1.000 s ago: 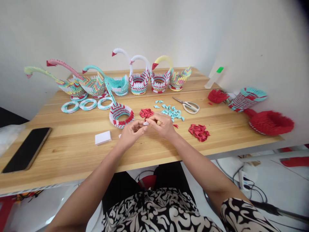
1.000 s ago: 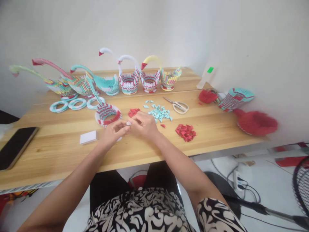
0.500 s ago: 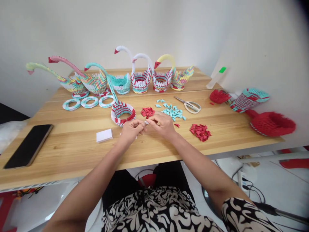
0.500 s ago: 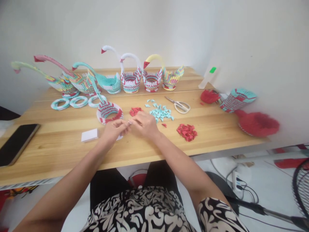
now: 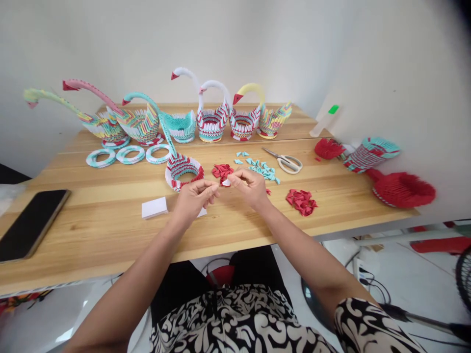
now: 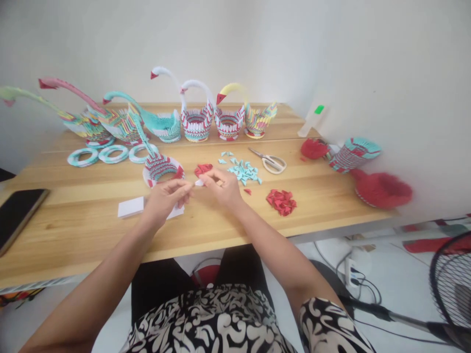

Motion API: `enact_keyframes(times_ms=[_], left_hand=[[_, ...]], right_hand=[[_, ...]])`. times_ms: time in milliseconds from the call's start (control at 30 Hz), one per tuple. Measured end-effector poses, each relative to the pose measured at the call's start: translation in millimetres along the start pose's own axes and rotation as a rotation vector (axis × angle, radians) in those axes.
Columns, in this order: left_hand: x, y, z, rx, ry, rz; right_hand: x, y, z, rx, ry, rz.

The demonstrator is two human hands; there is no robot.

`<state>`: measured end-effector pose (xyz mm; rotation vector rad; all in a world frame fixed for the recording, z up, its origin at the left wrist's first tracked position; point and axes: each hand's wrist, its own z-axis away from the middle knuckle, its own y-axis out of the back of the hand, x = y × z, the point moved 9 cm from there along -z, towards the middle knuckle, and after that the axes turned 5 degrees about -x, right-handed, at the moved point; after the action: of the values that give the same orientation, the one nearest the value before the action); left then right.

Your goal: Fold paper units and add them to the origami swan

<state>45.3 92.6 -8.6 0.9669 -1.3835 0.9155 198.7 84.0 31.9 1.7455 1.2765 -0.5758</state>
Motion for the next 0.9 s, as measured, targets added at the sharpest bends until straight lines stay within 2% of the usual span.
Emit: enact_keyframes(times_ms=[300, 500, 900], left_hand=[[0, -9, -1, -0.045, -0.009, 0.011], [3, -6, -1, 0.01, -0.034, -0.05], [3, -5, 0, 0.021, -0.041, -0.1]], right_hand=[[-3, -10, 3, -0.077, 0.071, 0.044], [-8, -10, 3, -0.069, 0.111, 0.046], [-10, -11, 3, -0.069, 0.113, 0.057]])
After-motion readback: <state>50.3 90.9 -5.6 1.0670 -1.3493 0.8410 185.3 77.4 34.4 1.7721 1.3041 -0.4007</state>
